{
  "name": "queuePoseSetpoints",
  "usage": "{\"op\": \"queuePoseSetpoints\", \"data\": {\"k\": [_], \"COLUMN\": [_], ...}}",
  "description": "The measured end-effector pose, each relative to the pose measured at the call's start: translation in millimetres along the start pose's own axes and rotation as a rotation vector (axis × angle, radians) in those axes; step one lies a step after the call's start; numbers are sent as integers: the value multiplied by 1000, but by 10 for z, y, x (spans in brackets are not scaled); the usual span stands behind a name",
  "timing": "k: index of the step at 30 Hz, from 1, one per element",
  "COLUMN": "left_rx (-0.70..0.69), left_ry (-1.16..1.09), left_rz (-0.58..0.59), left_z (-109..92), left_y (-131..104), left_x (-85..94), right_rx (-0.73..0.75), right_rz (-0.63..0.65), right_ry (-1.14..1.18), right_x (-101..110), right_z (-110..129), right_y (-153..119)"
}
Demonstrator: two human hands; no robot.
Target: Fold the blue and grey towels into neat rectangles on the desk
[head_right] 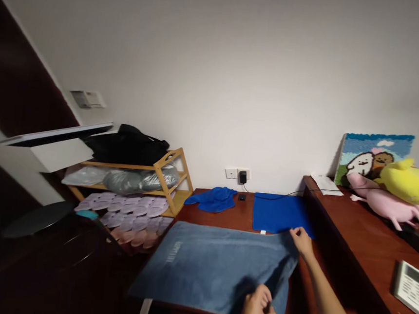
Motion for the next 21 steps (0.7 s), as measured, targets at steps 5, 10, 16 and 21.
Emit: {"op": "queuePoseSetpoints", "data": {"k": [5, 10, 16, 21], "left_rx": [113, 171, 183, 324], "left_ry": [-259, -400, -139, 445], "left_rz": [-124, -296, -532, -490], "left_z": [204, 367, 915, 1512], "left_y": [109, 53, 38, 98], "left_x": [1142, 2403, 3606, 4041], "right_rx": [195, 405, 613, 725], "right_rz": [140, 353, 535, 650], "right_ry": [182, 319, 249, 61], "right_x": [-478, -1321, -2580, -3549], "right_z": [1142, 2434, 3557, 3722], "right_y": [-152, -615, -1363, -1962]}}
Point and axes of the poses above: each hand's wrist, its own y-axis towards the middle knuckle, its own x-axis out of the back of the hand, z = x × y, the point moved 2 cm from there along y, towards the middle knuckle, and after that the axes turned 13 degrees about -z, right-handed, at the moved point
